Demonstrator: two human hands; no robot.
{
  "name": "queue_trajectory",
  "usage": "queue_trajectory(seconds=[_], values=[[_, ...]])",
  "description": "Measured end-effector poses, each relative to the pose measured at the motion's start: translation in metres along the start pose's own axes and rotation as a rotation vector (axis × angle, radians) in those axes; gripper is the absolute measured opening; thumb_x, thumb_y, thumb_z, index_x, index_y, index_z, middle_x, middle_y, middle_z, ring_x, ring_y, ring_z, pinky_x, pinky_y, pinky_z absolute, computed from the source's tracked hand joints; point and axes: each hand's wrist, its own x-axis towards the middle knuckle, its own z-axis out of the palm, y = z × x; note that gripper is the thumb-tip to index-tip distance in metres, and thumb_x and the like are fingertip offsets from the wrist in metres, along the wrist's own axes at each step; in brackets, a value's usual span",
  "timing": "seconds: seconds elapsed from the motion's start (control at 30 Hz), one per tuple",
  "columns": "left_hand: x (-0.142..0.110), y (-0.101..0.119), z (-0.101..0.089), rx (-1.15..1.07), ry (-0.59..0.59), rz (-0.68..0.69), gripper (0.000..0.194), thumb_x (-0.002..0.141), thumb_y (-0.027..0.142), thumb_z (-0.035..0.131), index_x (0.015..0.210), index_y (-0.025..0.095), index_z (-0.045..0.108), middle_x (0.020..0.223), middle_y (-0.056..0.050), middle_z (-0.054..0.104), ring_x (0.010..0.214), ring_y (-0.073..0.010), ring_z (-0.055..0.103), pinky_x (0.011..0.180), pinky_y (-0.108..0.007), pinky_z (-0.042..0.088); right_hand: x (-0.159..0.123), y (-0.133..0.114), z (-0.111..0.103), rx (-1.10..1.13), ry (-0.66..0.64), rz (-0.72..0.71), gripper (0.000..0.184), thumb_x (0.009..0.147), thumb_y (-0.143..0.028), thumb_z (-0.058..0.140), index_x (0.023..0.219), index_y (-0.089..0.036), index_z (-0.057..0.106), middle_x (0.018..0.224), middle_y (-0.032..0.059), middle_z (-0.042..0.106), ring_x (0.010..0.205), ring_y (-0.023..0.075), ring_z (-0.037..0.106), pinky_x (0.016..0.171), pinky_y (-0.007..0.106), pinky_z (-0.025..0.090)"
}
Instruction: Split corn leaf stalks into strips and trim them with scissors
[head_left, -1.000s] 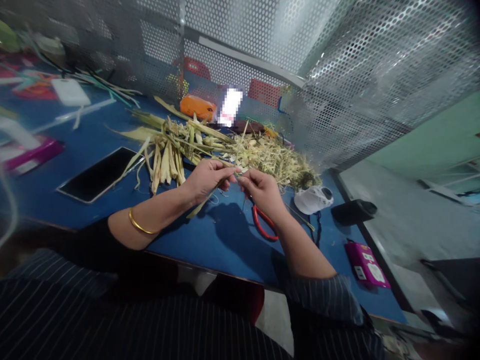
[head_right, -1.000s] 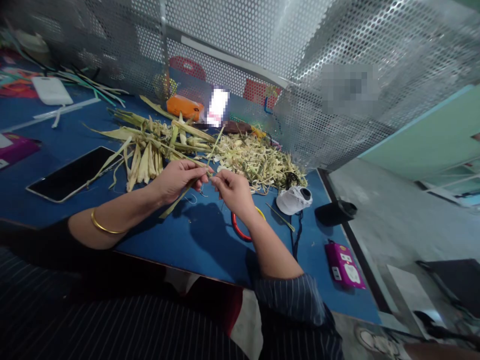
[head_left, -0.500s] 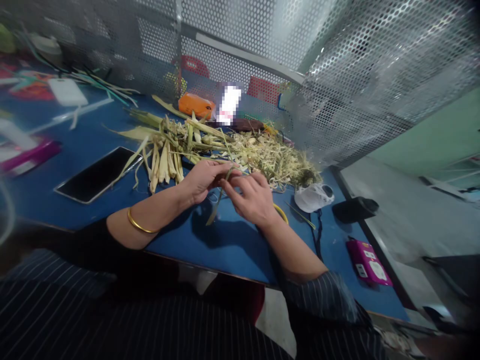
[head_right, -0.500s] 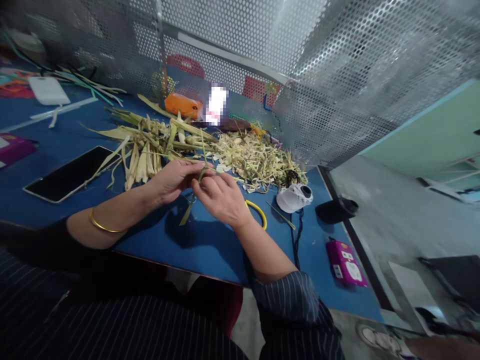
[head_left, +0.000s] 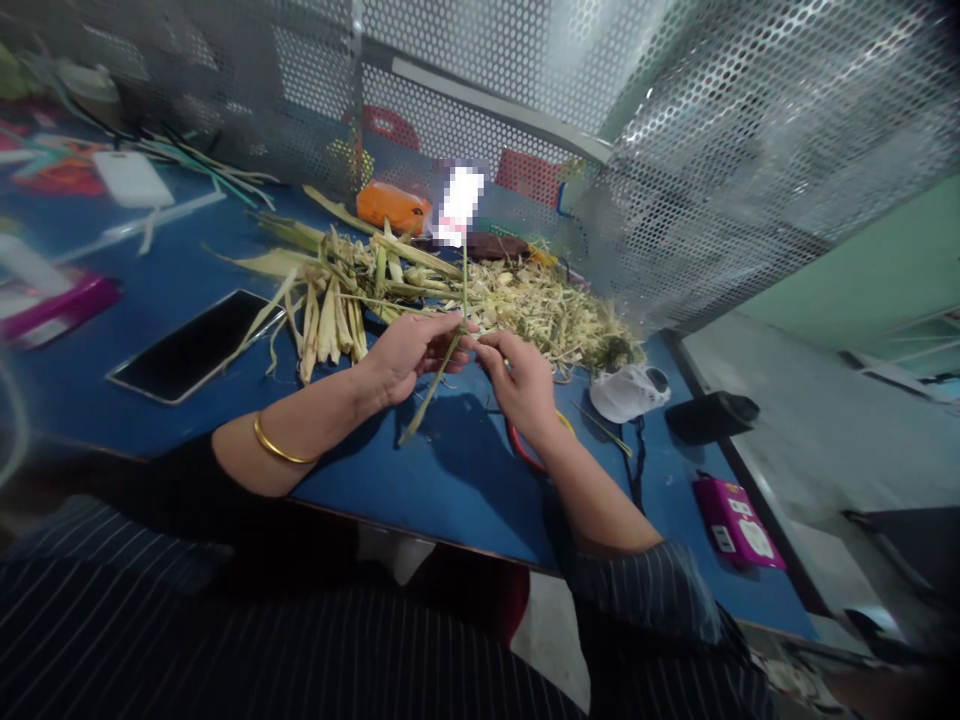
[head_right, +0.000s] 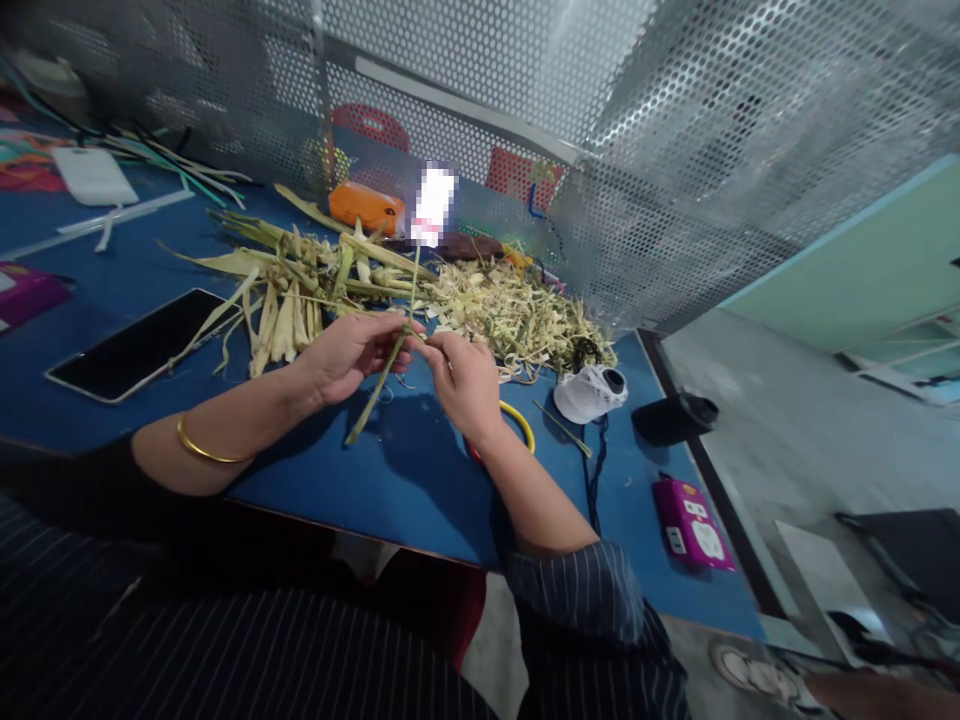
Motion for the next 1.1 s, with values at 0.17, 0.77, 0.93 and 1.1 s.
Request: queue_trajectory(seconds=[0.17,0.77,0.93,1.1], values=[[0.002,-0.004,0.0,0.065,0.045,0.063,0.013,0.075,0.023,0.074,0.076,0.011,0.071,0.062,0.0,0.062,0.047,-0.0064,0.053,0.051,-0.02,0.046,0.001,0.0,0.0,0.254,-0.114,0.083,0.024,0.096,-0.037,0.045,0.081,-0.023,0.055,0.067,-0.0014,0.057,0.062,0.0135,0.052,0.065,0.026,0.039],[0.005,0.0,-0.001,0.006,-0.005,-0.024,0.02,0.087,0.025,0.058,0.08,0.012,0.071,0.063,-0.002,0.062,0.05,-0.0093,0.056,0.057,-0.025,0.051,0.002,0.004,-0.004,-0.162,0.017,-0.048,0.027,0.097,-0.032,0.042,0.085,-0.021,0.063,0.085,0.0061,0.069,0.075,0.0182,0.057,0.076,0.032,0.037],[0.0,-0.006,0.001,0.147,-0.105,-0.019,0.017,0.081,0.027,0.065,0.074,0.012,0.07,0.063,-0.002,0.061,0.048,-0.0089,0.052,0.052,-0.025,0.048,0.007,0.008,-0.005,0.434,0.037,0.257,0.026,0.09,-0.041,0.053,0.083,-0.021,0.068,0.085,0.0044,0.069,0.083,0.018,0.06,0.079,0.031,0.044],[-0.003,-0.013,0.003,0.353,-0.152,0.059,0.015,0.074,0.026,0.071,0.069,0.012,0.071,0.06,-0.002,0.06,0.048,-0.0077,0.049,0.047,-0.021,0.041,0.007,0.003,0.0,0.824,-0.012,0.45,0.02,0.076,-0.037,0.068,0.068,-0.019,0.061,0.065,-0.0013,0.061,0.064,0.0124,0.053,0.068,0.028,0.044]])
